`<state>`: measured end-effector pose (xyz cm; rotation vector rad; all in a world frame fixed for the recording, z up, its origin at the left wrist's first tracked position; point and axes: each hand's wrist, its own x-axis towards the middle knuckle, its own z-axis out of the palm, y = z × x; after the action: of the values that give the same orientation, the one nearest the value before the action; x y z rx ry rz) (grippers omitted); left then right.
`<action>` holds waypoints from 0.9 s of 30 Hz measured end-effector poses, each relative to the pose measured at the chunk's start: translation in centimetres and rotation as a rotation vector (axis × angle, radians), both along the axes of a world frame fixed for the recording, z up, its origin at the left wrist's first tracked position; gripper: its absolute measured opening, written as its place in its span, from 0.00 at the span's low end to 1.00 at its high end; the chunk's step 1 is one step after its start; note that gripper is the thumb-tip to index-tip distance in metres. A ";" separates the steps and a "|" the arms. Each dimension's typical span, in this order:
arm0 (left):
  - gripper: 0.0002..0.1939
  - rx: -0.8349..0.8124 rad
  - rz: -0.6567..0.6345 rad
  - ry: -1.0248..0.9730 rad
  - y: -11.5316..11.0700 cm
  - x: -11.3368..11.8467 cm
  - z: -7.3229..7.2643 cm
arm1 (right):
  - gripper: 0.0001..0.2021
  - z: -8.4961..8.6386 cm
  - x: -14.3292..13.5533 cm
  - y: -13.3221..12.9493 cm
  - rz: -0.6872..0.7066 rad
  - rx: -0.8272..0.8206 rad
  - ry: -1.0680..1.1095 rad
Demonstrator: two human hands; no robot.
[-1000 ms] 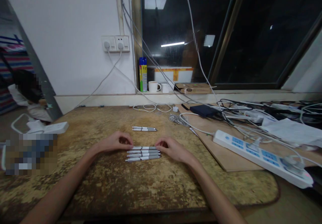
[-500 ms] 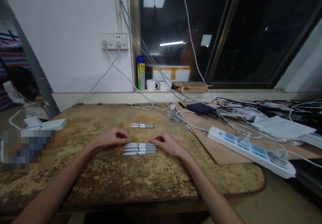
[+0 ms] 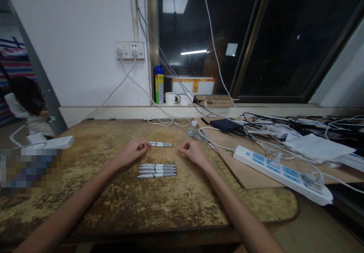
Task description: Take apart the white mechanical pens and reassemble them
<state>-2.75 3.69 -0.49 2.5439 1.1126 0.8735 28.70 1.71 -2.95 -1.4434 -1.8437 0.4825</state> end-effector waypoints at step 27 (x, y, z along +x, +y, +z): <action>0.10 0.309 0.048 0.382 2.7 4.3 -2.0 | 0.17 0.2 0.4 2.2 -0.112 0.092 -0.113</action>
<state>1.56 6.35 -2.51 3.0459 1.2263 0.6241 29.06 3.93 -2.79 -1.5285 -1.8355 0.2624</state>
